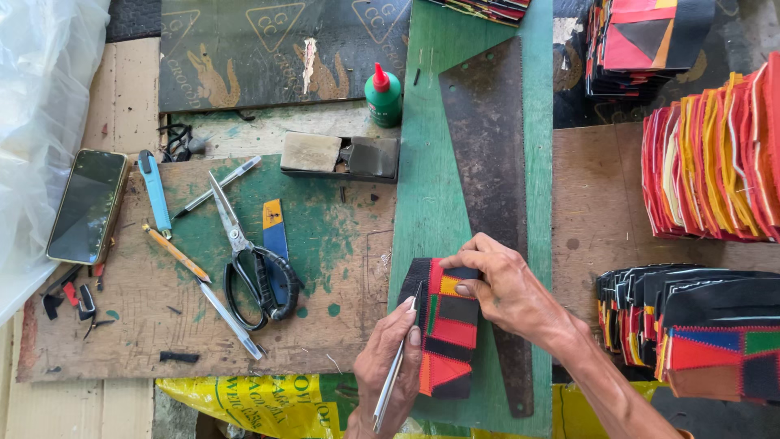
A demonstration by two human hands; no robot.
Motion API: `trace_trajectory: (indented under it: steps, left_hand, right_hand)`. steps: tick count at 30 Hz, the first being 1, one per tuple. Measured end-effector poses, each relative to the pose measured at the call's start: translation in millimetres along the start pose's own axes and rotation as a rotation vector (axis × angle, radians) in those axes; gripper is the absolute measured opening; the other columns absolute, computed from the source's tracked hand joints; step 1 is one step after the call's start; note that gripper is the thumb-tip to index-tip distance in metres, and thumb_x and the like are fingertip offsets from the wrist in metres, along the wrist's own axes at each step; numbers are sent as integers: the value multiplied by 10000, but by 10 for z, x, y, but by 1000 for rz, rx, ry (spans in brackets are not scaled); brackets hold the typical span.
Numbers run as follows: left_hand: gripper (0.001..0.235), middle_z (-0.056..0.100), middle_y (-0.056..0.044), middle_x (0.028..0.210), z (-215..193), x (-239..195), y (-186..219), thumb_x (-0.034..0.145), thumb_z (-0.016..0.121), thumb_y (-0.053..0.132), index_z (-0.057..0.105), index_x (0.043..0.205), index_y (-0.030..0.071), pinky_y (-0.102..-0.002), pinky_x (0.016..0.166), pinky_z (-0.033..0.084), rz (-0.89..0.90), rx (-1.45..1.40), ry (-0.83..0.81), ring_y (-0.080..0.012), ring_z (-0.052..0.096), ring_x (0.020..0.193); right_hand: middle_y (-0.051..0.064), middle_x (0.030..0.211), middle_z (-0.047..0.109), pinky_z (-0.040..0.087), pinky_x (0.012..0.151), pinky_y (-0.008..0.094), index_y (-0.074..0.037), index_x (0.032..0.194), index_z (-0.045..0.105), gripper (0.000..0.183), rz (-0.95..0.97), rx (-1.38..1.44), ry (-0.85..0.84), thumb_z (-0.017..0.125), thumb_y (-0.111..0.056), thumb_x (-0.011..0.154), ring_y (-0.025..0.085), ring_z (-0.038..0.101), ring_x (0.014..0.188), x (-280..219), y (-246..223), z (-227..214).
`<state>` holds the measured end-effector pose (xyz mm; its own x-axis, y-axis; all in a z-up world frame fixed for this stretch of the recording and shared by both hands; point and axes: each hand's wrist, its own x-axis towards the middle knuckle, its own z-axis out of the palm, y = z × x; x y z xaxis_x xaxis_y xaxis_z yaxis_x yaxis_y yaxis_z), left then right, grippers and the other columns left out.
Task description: The person uses a utility knife and a metal ruler to trim the edges of a small patterned pouch on a wooden workbench. After trimming, the person places the pouch on a stack of similar pouches and picks up another pouch to repeat the trimming process.
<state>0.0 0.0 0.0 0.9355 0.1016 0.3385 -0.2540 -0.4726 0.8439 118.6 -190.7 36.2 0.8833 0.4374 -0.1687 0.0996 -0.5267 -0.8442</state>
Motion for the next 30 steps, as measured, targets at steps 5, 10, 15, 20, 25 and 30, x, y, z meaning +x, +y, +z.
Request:
trace_trajectory:
  steps: [5,10,15,20,25,30]
  left_hand:
    - [238,713,-233,1229,6,-7,1,964,648,-18,665,1200,-46,-360,915,629,3,9,-3,-322,761,1102]
    - [246,708,-233,1234,7,5,-4,958,655,-20,667,1202,-43,-358,917,628,33,31,-12,-324,756,1106]
    - [252,705,-235,1239,25,-12,-6,957,659,-27,666,1208,-46,-366,931,625,26,14,-9,-327,754,1116]
    - [256,710,-229,1237,54,-20,-13,947,670,-26,676,1203,-37,-356,908,634,20,37,7,-317,762,1102]
    - [260,717,-223,1226,60,-5,-2,946,673,-17,679,1206,-31,-349,885,636,7,52,6,-311,769,1076]
    - [254,715,-229,1232,41,9,25,961,652,-13,672,1214,-30,-356,901,626,-10,18,2,-324,767,1084]
  right_hand:
    - [69,887,611,516,707,360,-77,1132,742,355,30,3,-10,763,-5,785,202,645,792,8,-28,-10]
    - [59,883,614,516,679,354,-84,1122,752,355,77,17,-10,765,5,779,194,635,756,11,-47,-17]
    - [64,877,611,511,677,352,-71,1123,746,365,19,11,6,771,10,768,189,628,759,8,-31,-20]
    - [63,875,616,510,677,347,-83,1121,754,356,49,4,-9,773,0,775,193,633,759,4,-21,-18]
    - [63,886,623,515,687,343,-85,1125,751,360,65,4,-15,776,-9,774,197,642,769,7,-25,-23]
    - [49,928,643,532,706,343,-83,1106,751,329,60,16,-33,757,-6,786,190,675,813,19,-41,-39]
